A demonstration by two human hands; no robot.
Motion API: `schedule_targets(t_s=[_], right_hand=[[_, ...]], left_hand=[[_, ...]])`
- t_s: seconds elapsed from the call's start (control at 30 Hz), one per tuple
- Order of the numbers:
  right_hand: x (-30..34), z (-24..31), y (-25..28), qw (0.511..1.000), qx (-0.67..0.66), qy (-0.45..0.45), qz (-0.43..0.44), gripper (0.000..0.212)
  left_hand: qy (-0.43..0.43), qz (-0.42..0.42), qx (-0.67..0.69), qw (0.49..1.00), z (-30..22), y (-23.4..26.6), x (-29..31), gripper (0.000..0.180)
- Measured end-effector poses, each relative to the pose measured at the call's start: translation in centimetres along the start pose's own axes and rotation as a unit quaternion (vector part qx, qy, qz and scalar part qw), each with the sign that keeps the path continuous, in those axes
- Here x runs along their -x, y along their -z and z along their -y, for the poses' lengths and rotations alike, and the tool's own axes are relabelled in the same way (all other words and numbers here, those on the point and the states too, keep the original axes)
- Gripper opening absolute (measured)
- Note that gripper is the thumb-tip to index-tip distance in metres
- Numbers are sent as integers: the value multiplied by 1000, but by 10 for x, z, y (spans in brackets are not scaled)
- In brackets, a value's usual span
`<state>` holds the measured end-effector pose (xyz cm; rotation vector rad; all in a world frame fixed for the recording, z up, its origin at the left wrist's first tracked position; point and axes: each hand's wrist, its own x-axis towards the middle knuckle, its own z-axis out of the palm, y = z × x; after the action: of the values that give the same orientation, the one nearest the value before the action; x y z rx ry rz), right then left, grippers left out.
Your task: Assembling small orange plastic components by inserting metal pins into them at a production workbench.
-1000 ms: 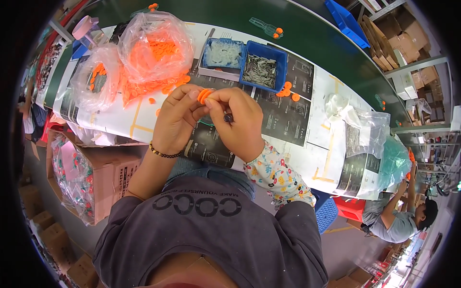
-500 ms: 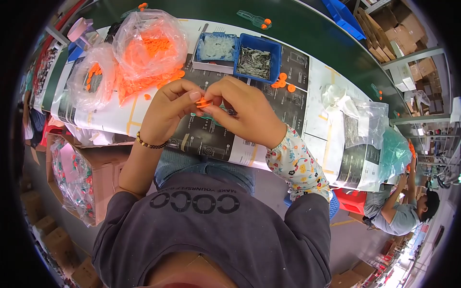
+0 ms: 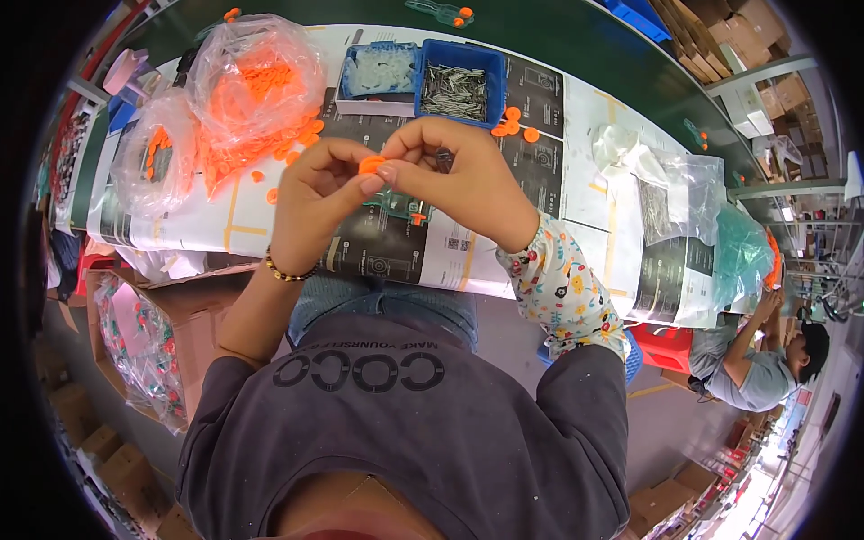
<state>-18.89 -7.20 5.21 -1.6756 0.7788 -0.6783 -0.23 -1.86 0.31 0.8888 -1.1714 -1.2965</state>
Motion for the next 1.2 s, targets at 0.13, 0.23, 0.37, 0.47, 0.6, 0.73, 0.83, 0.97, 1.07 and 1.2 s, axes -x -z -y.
schedule_targets(t_s=[0.13,0.23,0.37,0.47,0.6,0.73,0.83,0.97,1.07,1.2], right_hand=[[-3,-27,8,997,54,-63,7,17],[-8,-51,9,970,236,-40,43,17],[-15,-64,-3,856,507,66,79,15],[-19,-67,-10,829,548,29,109,16],[-27,-63,-5,836,532,56,124,16],[-17,-63,-8,981,137,88,-107,28],[-18,-59,-19,969,-170,110,-140,38],[-23,-69,-40,918,-288,195,-188,46],[-27,-79,-54,908,-248,257,-218,48],[-29,-84,-62,896,-188,314,-251,48]], left_hand=[[-86,58,-234,967,21,1,-9,52],[-137,96,-373,913,47,4,-15,62],[-137,112,-456,872,60,7,-17,68],[-129,105,-463,870,64,8,-17,68],[-143,85,-465,870,66,12,-14,65],[-165,85,-484,855,64,18,-12,56],[-206,108,-509,829,64,20,-13,50],[-197,93,-508,833,66,21,-13,41],[-202,110,-499,836,67,20,-15,40],[-178,123,-500,838,66,24,-14,39]])
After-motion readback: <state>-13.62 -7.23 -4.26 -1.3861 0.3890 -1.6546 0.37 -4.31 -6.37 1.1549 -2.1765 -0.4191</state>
